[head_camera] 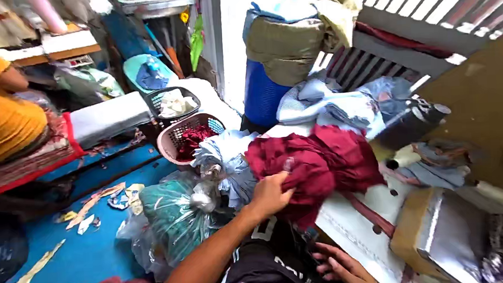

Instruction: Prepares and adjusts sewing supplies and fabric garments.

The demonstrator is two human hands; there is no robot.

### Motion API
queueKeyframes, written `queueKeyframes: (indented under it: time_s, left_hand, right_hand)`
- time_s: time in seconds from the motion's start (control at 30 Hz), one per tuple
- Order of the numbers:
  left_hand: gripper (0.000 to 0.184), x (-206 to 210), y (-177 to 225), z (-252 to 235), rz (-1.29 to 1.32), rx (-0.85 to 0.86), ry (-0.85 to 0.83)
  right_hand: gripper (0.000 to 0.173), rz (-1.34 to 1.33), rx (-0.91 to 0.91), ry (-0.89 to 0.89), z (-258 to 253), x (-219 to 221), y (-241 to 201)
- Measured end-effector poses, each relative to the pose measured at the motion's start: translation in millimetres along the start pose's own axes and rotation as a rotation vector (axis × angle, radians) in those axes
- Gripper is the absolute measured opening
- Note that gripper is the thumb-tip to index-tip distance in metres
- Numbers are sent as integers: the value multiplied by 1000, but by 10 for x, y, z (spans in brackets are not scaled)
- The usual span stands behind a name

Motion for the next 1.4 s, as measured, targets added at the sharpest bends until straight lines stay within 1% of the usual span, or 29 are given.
queueKeyframes:
  time_s: [0.07,0.13,0.2,0.3,0.4,0.43,0.5,0.53,0.6,0.63,0.67,0.7,0.73,0.8,0.87,0.9,0.93,1.0,1.03,1.1,1.17,1.27,1.33,1.4]
  left_hand:
    - [36,-22,-145,117,41,29,21]
    - [34,-223,-153,146,73,118,29]
    - [37,-509,-104,99,107,164,54]
    - [36,-859,58,-102,163,159,178]
    - [37,-887,305,-506,145,224,253]
    - [36,-826,371,-652,109,248,242]
    - [39,-617,377,-899,30,233,117]
    - [48,-476,281,-1013,-11,198,16]
    - [76,-188,19,-1178,-87,123,-173]
    - [83,-84,-116,-1219,-132,105,-227]
    - [85,-31,-213,-1238,-195,84,-231]
    - [86,-24,-227,-1219,-257,52,-212]
    - [86,-42,-131,-1132,-309,-1,-205]
    - [89,-68,230,-828,-438,-116,-235]
    - [95,-68,485,-557,-547,-168,-268]
    - [94,-80,494,-468,-539,-173,-250]
    - [91,-98,430,-420,-466,-176,-216]
    - [81,-81,176,-390,-269,-201,-160]
    - [81,-56,49,-367,-183,-236,-161]
    - [77,68,-80,-320,-16,-270,-151]
    - [76,228,-112,-300,101,-279,-70]
    - [76,404,-199,-267,59,-270,151]
    - [72,482,-242,-241,19,-206,279]
    - [69,541,-243,-181,17,-151,375]
  right_hand:
    - [43,-66,24,51,136,-91,150]
    - [43,-141,45,98,267,-192,346]
    - [43,-187,58,142,353,-284,457]
    - [44,-219,24,179,419,-360,482]
    - [43,-235,-21,190,408,-339,405]
    - [44,-227,-31,190,394,-320,373]
    - [44,-192,-38,196,361,-279,324]
    - [44,-168,-49,202,354,-267,308]
    - [46,-127,-89,206,381,-258,309]
    - [47,-116,-113,207,413,-265,324]
    - [48,-112,-134,213,451,-294,341]
    - [48,-117,-152,226,491,-333,369]
    - [47,-131,-161,247,537,-364,414]
    - [44,-180,-146,292,640,-422,518]
    - [41,-210,-152,351,715,-489,583]
    - [41,-218,-168,378,751,-518,593]
    - [41,-225,-196,406,781,-547,589]
    - [41,-211,-283,485,834,-613,535]
    - [40,-189,-337,519,836,-651,477]
    - [38,-120,-435,555,788,-770,362]
    - [39,-24,-482,568,661,-902,306]
    - [35,169,-424,607,386,-942,307]
    - [29,444,-362,721,281,-860,249]
    - [24,595,-333,780,266,-788,251]
Point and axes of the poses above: each hand's wrist, its own z-axis away from the middle knuckle, its own x-axis out of the palm, y = z × x, the point moved 3 cm from there along -z, towards the middle knuckle, and after that the axes turned 10 degrees about x, right-handed, at the moved point
